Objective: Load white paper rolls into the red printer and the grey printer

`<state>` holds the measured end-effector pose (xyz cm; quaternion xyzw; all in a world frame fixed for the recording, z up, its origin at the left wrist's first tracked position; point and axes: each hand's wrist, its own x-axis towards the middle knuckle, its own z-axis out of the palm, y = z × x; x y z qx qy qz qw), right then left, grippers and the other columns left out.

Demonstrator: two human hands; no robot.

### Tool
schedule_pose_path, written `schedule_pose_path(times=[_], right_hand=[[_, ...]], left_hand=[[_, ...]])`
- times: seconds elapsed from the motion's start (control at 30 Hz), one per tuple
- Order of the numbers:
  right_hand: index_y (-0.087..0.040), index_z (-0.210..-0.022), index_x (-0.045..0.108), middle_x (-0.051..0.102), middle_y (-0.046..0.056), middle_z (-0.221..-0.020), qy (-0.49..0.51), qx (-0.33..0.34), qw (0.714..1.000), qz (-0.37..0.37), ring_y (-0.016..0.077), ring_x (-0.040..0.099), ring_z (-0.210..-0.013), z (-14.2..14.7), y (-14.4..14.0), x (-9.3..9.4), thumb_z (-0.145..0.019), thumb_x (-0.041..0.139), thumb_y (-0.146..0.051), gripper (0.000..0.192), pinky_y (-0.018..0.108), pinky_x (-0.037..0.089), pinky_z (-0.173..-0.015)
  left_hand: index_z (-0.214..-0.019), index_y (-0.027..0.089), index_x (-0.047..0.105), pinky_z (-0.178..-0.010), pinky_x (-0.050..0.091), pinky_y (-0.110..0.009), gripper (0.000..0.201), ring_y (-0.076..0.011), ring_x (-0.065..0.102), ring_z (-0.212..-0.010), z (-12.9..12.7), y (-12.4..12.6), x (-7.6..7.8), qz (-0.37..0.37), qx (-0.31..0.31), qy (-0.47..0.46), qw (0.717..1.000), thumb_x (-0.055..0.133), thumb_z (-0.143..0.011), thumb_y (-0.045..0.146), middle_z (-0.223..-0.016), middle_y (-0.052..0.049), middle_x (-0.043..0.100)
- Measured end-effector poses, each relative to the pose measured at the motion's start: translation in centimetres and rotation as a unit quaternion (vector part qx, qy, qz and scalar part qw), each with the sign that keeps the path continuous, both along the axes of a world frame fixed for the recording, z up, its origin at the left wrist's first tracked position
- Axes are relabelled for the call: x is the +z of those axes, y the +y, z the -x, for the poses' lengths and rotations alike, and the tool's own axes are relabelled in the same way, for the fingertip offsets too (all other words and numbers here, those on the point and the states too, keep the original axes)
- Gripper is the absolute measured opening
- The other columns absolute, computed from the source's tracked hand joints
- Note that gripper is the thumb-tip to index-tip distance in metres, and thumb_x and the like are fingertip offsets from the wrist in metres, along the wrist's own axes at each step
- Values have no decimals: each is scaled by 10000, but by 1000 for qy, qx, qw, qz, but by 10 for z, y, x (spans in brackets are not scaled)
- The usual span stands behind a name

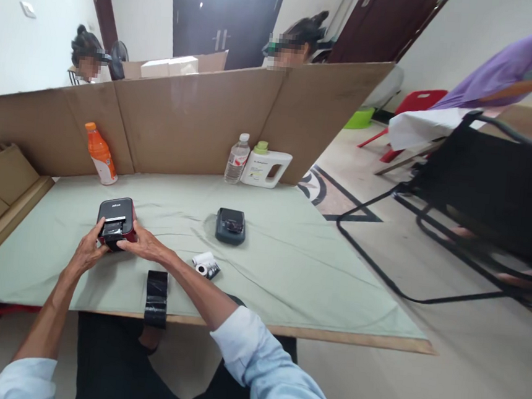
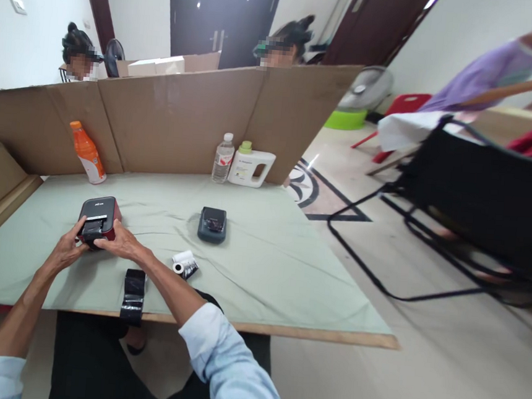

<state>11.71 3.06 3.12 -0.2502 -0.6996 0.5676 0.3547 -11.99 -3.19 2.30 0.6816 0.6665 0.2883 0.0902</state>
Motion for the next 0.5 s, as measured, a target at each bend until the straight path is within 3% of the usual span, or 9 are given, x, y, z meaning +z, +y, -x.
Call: schedule_pose_path(times=[0.17, 0.27, 0.37, 0.43, 0.5], right_hand=[[-181, -1335, 626, 714, 102, -1237, -92, 24, 992, -80, 321, 666, -1141, -11, 5, 4, -797, 830, -503, 660, 445, 533, -998], [-197, -1374, 619, 652, 141, -1394, -136, -9, 979, -154, 360, 589, -1313, -44, 14, 9, -858, 759, -561, 647, 507, 467, -1110], [-181, -1458, 566, 520, 175, -1556, -147, -175, 947, -228, 345, 426, -1487, -103, 28, 9, -924, 680, -532, 649, 522, 344, -1229], [-140, -1461, 561, 442, 200, -1606, -141, -343, 890, -264, 342, 363, -1520, -150, 42, 0, -962, 618, -457, 594, 529, 289, -1258], [-129, -1437, 576, 452, 210, -1586, -126, -466, 835, -264, 336, 386, -1493, -193, 57, -17, -977, 567, -427, 548, 544, 287, -1253]], left_hand=[[-1610, 148, 366, -971, 581, -431, 874, -327, 678, -1204, -2, 1, -4, 12, 44, 38, 998, 632, -823, 419, -1451, -159, 638], [-1592, 185, 405, -1037, 553, -463, 787, -340, 641, -1274, -5, -3, 6, 23, 60, 95, 993, 585, -835, 294, -1463, -150, 625], [-1517, 176, 517, -1117, 487, -555, 688, -395, 542, -1384, -24, -10, 28, -27, 104, 172, 979, 538, -829, 168, -1517, -190, 556], [-1474, 172, 562, -1171, 431, -584, 639, -401, 482, -1434, -48, -7, 44, -103, 96, 184, 973, 544, -835, 140, -1535, -192, 526], [-1436, 164, 594, -1215, 399, -551, 592, -364, 480, -1440, -80, 5, 52, -161, 35, 159, 973, 526, -849, 122, -1519, -178, 539]])
